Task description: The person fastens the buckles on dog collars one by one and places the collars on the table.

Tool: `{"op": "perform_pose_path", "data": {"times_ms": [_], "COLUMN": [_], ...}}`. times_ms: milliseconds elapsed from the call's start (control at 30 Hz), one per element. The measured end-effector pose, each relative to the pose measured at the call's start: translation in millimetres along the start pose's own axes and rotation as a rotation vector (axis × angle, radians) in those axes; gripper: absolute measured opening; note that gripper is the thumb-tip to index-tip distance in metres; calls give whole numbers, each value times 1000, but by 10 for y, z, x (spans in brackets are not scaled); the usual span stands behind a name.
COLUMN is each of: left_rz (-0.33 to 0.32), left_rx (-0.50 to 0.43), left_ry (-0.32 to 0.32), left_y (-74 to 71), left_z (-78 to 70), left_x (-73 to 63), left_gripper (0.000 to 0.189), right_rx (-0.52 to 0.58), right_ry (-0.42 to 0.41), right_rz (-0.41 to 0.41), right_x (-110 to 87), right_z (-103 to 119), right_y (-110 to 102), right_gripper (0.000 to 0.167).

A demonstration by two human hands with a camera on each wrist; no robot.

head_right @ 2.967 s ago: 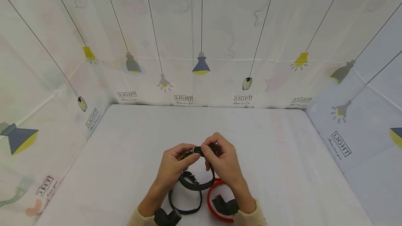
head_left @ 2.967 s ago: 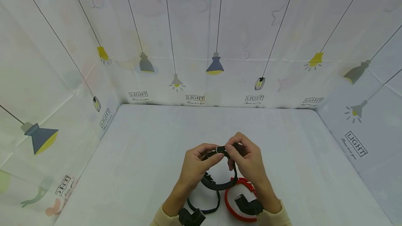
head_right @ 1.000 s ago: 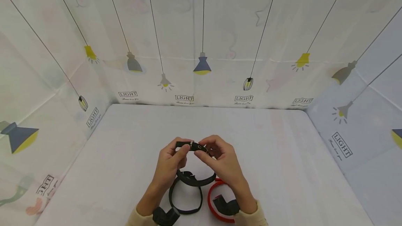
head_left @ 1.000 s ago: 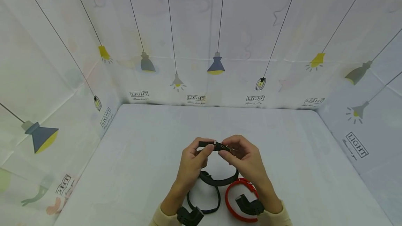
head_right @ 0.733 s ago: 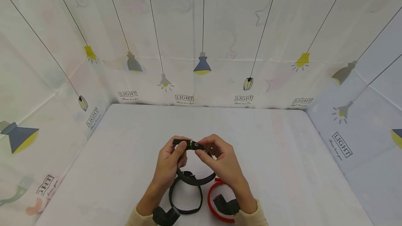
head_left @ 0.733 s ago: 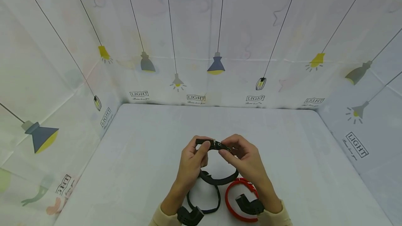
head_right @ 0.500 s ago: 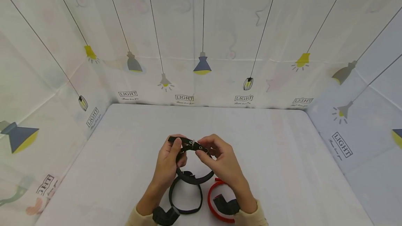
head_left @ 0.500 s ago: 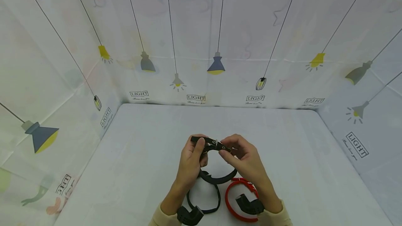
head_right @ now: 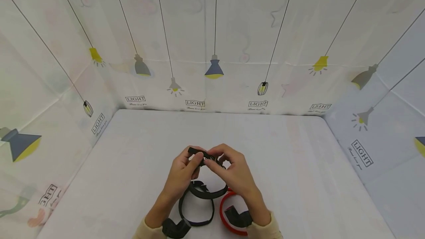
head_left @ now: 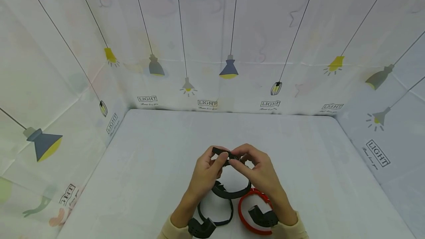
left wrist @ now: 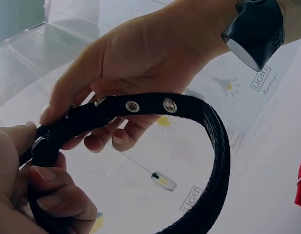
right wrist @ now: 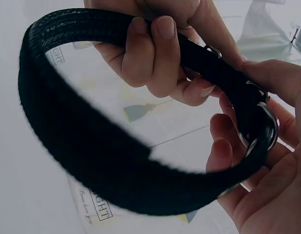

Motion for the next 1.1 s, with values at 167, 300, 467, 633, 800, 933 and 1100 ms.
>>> {"op": "perform_pose_path", "data": {"times_ms": [167,300,467,633,800,933,1100], "left_rz": [12,25,28,-4,-28,-35,-41], "left_rx": [-10,-28,-15,61,114,153,267], "left_ry": [-13,-12,27,174,249,281,377], "left_y": [12,23,34,25,18,28,60], "left_z": [11,5,-20,-98,-126,-135,-191], "left_x": [-4,-10,-14,-16,-25,-29,-45], "left_gripper": [24,30,28,18,16,17,17], "right_rx": [8,49,81,108,135,172,191], "right_ry": [0,32,59,68,86,92,98], "right_rz": [-43,-93,-162,-168,-151,-151,-153], "right_x": [-7,-16,-28,-29,-27,-28,-28], "right_z": [14,-3,-16,-28,-68,-77,-66], "right_y": [-22,-50,-92,-101,-101,-113,-128], "right_gripper": [22,22,21,19,17,17,19]}}
Point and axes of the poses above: each hand's wrist, its own x-axis towards the middle knuckle, its own y-axis out of the palm, z = x × y, the point moved 8 cm from there along x, towards the middle knuckle, and after that the axes turned 2 degrees about z, right-handed, at the moved point
